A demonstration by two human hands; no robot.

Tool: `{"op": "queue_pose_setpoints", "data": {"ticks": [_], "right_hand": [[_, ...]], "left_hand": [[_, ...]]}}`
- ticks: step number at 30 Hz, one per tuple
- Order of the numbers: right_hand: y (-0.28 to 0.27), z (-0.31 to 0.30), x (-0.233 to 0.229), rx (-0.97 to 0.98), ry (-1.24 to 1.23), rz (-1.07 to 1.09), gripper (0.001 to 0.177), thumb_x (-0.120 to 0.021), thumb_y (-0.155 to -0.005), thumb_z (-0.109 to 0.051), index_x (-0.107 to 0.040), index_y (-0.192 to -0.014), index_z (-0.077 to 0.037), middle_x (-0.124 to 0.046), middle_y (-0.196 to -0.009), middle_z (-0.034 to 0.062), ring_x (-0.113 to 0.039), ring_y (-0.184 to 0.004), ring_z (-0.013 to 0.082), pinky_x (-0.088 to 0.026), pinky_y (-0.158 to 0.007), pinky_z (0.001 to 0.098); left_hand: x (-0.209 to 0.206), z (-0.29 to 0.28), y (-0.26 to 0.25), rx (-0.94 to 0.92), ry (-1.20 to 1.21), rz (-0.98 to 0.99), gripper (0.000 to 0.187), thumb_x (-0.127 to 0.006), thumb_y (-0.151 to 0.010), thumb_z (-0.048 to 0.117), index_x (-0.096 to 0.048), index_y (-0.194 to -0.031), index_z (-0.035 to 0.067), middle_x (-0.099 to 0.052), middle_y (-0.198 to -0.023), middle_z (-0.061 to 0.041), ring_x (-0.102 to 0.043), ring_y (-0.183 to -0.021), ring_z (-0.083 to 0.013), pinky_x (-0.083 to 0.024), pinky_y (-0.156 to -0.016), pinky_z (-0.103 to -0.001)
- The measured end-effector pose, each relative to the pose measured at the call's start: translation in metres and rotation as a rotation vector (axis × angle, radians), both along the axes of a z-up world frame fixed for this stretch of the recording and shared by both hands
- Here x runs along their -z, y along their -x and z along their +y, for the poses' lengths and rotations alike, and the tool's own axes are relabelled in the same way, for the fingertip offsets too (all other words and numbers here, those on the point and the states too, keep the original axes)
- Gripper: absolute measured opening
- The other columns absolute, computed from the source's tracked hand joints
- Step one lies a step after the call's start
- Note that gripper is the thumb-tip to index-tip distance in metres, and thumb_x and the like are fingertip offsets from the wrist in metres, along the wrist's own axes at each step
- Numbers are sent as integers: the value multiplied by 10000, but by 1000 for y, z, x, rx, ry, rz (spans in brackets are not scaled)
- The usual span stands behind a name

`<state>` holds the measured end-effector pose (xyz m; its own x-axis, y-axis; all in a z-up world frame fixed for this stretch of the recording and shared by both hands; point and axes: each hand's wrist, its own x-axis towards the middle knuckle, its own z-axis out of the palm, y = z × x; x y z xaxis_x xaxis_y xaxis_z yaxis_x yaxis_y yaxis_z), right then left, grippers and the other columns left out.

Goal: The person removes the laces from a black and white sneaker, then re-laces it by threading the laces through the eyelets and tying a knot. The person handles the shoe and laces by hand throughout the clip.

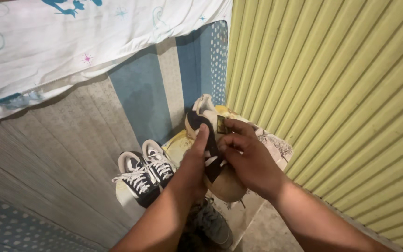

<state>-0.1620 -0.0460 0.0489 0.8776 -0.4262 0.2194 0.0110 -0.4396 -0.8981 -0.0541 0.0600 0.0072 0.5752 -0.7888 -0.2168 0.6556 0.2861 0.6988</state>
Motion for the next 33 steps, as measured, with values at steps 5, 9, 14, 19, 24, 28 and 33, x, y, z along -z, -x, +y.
{"op": "queue_pose_setpoints", "data": {"ticks": [5, 9, 14, 19, 24, 28, 33], "right_hand": [[-3, 0, -10, -7, -197, 96, 185, -619, -941, -147, -730, -969, -1, -415, -1587, 27, -639, -1247, 239, -576, -940, 339], [-3, -5, -12, 15, -108, 102, 225, -628, -944, -154, -770, -1006, 10, -398, -1606, 25, -663, -1236, 228, -584, -961, 301], [17, -13, 7, 76, -76, -10, 388, -511, -997, -263, -620, -1258, 2, -426, -1444, 75, -627, -1205, 209, -558, -943, 333], [44, -8, 19, -115, -877, 142, 799, -340, -1097, -604, -566, -1319, 130, -618, -955, 262, -622, -836, 416, -572, -762, 470], [25, 22, 10, 199, -1411, 228, 805, -191, -972, -731, -604, -1250, -97, -710, -1041, 125, -685, -901, 311, -584, -674, 424], [20, 30, 1, 16, -1490, 31, 761, -200, -1003, -668, -586, -1264, -65, -707, -1079, 169, -705, -905, 308, -556, -552, 282], [22, 18, 17, -29, -1398, -20, 724, -189, -1029, -635, -570, -1267, -67, -667, -1042, 178, -655, -858, 239, -556, -524, 248]], "left_hand": [[3, -5, -5, 41, -40, -70, 693, -568, -939, 637, -657, -1221, 10, -709, -1048, -105, -688, -922, -204, -582, -824, -345], [1, -8, -1, 99, 84, -37, 735, -509, -938, 675, -608, -1340, 67, -696, -1124, -82, -682, -996, -186, -572, -898, -338], [-10, -9, -1, 81, 304, 9, 807, -346, -914, 724, -567, -1329, 68, -713, -1186, -143, -712, -1071, -263, -598, -936, -412], [-18, -6, -1, -39, 229, 28, 784, -332, -933, 724, -569, -1323, 86, -705, -1155, -164, -711, -1023, -285, -604, -911, -437], [-10, -11, 1, -23, 63, 7, 828, -334, -953, 741, -603, -1341, 61, -746, -1126, -135, -722, -999, -252, -612, -871, -384], [-5, -7, -15, 109, -112, -248, 797, -278, -969, 726, -611, -1352, 111, -746, -1134, -85, -704, -1004, -243, -568, -823, -366], [-2, 16, -24, -6, -824, -1625, 492, -372, -1038, 445, -674, -1326, 183, -767, -941, -141, -720, -943, -301, -511, -814, -447]]}}
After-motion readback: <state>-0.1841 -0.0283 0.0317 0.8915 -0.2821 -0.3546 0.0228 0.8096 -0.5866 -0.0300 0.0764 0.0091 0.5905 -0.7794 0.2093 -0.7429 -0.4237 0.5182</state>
